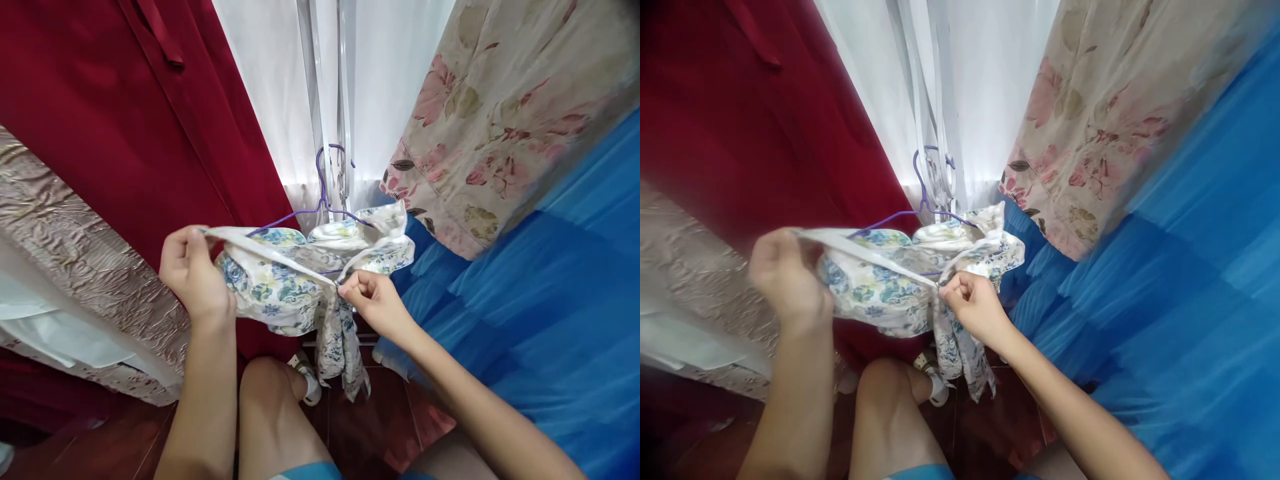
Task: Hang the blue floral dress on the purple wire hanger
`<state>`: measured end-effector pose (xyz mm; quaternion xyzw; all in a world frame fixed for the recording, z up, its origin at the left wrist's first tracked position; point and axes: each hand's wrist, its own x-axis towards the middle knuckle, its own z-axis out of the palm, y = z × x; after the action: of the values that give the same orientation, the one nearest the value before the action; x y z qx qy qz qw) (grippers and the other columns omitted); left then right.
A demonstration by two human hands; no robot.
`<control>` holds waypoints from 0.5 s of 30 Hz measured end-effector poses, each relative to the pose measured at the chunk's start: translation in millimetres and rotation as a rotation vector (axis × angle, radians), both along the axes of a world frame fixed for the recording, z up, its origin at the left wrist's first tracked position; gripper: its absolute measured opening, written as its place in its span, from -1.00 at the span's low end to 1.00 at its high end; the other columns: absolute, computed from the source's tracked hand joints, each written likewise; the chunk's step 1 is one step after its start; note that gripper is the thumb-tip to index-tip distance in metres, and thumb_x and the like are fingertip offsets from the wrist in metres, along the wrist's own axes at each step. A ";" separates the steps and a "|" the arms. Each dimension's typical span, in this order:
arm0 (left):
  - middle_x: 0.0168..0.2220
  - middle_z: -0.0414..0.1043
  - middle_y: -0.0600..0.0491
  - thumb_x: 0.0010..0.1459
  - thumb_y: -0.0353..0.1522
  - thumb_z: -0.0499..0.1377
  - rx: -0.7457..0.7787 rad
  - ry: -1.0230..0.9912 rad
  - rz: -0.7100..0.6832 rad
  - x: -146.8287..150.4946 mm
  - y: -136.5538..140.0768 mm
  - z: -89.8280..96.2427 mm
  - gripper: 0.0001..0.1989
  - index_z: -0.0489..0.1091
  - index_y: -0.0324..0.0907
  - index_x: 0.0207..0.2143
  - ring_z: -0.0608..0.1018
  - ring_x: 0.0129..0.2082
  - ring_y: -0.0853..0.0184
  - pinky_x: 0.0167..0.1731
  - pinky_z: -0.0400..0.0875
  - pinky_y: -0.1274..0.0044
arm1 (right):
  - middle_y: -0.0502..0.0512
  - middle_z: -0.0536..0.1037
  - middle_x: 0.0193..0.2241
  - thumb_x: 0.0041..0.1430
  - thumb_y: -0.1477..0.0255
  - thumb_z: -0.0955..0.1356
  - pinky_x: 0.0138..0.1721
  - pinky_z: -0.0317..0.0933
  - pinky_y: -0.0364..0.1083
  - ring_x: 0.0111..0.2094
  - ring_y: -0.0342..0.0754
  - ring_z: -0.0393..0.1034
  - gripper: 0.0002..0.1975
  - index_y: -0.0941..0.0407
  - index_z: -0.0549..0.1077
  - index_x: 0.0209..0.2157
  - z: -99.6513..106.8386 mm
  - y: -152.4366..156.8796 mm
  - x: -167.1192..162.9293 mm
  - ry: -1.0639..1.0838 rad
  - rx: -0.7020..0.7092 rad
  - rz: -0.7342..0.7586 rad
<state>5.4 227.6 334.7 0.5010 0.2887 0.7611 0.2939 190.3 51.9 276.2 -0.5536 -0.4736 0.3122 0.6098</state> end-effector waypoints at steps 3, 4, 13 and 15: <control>-0.25 0.44 0.16 0.40 -0.38 -0.03 -0.447 -0.296 -0.206 -9.8 32.7 -37.7 -0.81 0.28 -0.17 -0.32 0.52 -0.11 0.48 -0.10 0.42 0.57 | -0.13 0.25 -0.65 0.21 0.26 0.38 -0.57 -0.10 -0.16 -0.62 -0.21 0.04 -0.71 0.11 0.34 -0.49 -17.2 -9.4 -4.2 -0.032 -0.059 0.031; -0.18 0.45 0.11 0.42 -0.35 -0.08 -0.549 -0.339 -0.250 -7.7 37.4 -53.0 -0.77 0.24 -0.17 -0.33 0.51 -0.02 0.43 -0.06 0.42 0.53 | -0.12 0.26 -0.64 0.22 0.27 0.38 -0.56 -0.09 -0.16 -0.61 -0.20 0.06 -0.72 0.11 0.34 -0.49 -23.1 -11.3 -5.7 -0.040 -0.075 0.041; -0.13 0.48 -0.08 0.20 -0.24 0.21 -0.791 -0.197 -0.690 42.6 -28.2 -142.0 -0.82 0.37 -0.18 -0.27 0.56 -0.12 0.24 -0.09 0.41 0.40 | -0.03 0.42 -0.63 0.20 0.35 0.37 -0.53 0.03 -0.15 -0.59 -0.13 0.23 -0.78 0.12 0.44 -0.50 -98.5 -33.4 7.6 -0.179 -0.304 0.118; -0.21 0.49 -0.02 0.20 -0.18 0.24 -0.668 -0.068 -0.750 47.5 -56.9 -138.6 -0.76 0.40 -0.17 -0.25 0.55 -0.20 0.29 -0.16 0.40 0.49 | 0.00 0.50 -0.56 0.24 0.28 0.35 -0.51 0.09 -0.15 -0.56 -0.11 0.28 -0.76 0.13 0.49 -0.43 -107.2 -34.2 13.3 -0.122 -0.309 0.111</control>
<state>52.9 170.7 196.0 0.4238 0.3068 0.4848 0.7009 203.6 17.8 169.0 -0.6316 -0.4860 0.3803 0.4693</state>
